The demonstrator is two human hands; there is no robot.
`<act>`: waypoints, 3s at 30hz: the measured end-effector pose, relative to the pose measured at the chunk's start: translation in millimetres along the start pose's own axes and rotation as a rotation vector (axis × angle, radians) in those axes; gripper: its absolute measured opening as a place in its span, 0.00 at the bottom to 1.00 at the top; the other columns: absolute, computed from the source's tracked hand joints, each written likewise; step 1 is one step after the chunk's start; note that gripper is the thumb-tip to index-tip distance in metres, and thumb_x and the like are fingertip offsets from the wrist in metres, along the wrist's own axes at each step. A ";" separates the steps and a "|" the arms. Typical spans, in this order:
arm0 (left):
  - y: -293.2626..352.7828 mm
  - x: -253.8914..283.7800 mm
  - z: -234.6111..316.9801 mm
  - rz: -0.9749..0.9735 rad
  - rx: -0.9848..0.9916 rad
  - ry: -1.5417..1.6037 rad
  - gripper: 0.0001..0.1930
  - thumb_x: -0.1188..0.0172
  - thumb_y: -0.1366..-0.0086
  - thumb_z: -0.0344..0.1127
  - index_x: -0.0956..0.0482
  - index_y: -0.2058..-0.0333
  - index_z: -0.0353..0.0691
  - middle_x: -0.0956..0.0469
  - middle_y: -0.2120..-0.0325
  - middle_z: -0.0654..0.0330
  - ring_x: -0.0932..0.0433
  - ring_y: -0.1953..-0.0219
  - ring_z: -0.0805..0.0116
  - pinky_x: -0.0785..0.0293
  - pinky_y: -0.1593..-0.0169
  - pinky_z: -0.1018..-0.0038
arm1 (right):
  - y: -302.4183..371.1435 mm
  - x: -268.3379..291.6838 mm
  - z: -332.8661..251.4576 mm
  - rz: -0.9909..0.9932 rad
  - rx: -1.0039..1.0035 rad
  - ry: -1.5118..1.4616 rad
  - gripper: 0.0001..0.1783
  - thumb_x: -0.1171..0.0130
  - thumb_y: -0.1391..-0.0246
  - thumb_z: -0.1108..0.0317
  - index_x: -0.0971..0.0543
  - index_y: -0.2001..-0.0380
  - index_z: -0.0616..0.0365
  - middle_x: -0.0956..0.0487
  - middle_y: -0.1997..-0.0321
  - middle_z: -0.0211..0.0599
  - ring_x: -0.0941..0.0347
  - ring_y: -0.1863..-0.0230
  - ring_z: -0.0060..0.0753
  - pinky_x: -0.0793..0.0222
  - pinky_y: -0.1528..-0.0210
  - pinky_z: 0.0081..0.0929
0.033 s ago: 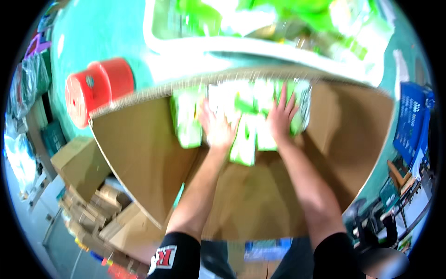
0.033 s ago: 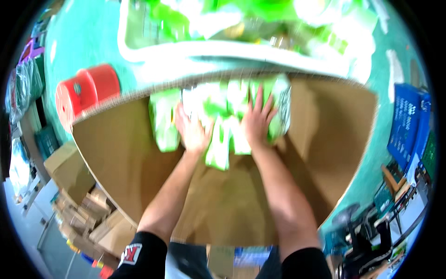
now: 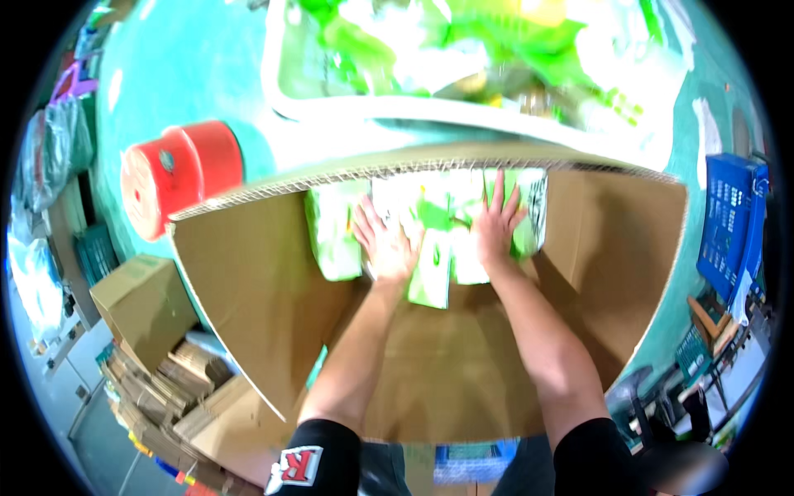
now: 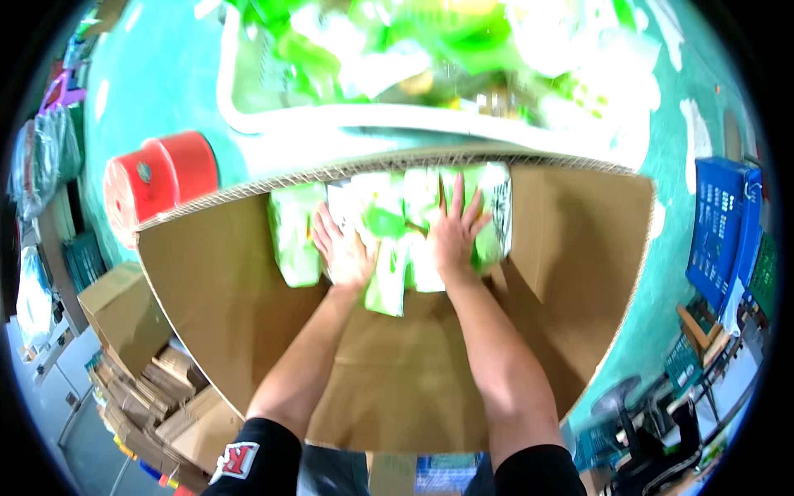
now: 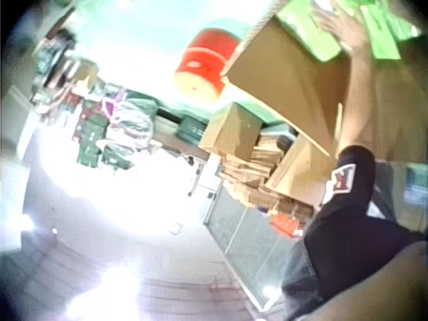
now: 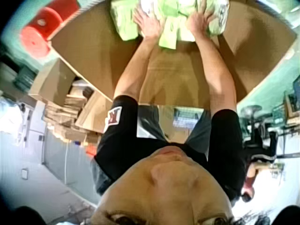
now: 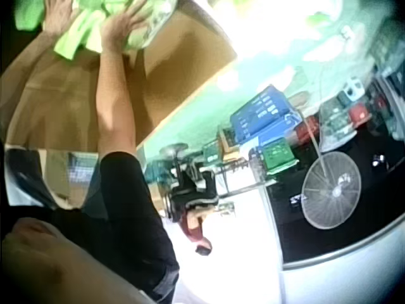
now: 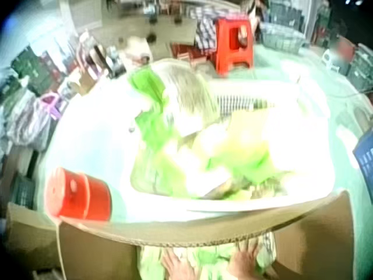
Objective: The person picks up bags of corn from a white plastic basket and packs them into a cardboard box, arranging them in layers.
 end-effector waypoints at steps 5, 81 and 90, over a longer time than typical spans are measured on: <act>-13.7 27.5 -3.1 -0.444 0.026 0.199 0.42 0.44 0.40 0.61 0.50 0.32 0.56 0.59 0.32 0.39 0.56 0.31 0.38 0.55 0.31 0.52 | -6.7 65.4 18.1 -0.639 0.080 -0.329 0.34 0.37 0.52 0.52 0.29 0.44 0.55 0.38 0.34 0.47 0.39 0.37 0.59 0.38 0.39 0.51; 158.0 -98.6 73.4 -1.033 0.323 0.733 0.50 0.42 0.43 0.65 0.45 0.40 0.23 0.29 0.48 0.34 0.27 0.45 0.47 0.32 0.43 0.65 | 157.9 0.2 49.0 -0.939 0.105 -0.029 0.41 0.49 0.44 0.43 0.44 0.32 0.45 0.48 0.26 0.28 0.56 0.26 0.36 0.60 0.30 0.57; 176.3 -3.6 66.9 -1.135 0.138 0.863 0.30 0.50 0.33 0.55 0.36 0.41 0.40 0.24 0.54 0.53 0.23 0.54 0.59 0.29 0.48 0.67 | 147.8 60.9 50.6 -0.663 -0.051 -0.276 0.25 0.42 0.48 0.51 0.23 0.53 0.58 0.31 0.39 0.48 0.40 0.36 0.48 0.53 0.34 0.59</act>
Point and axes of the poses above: each hand's wrist, its own y-axis away from the middle knuckle, its own x-axis out of the back of the hand, z = x × y, the point moved 10 cm from there along -y, towards the middle knuckle
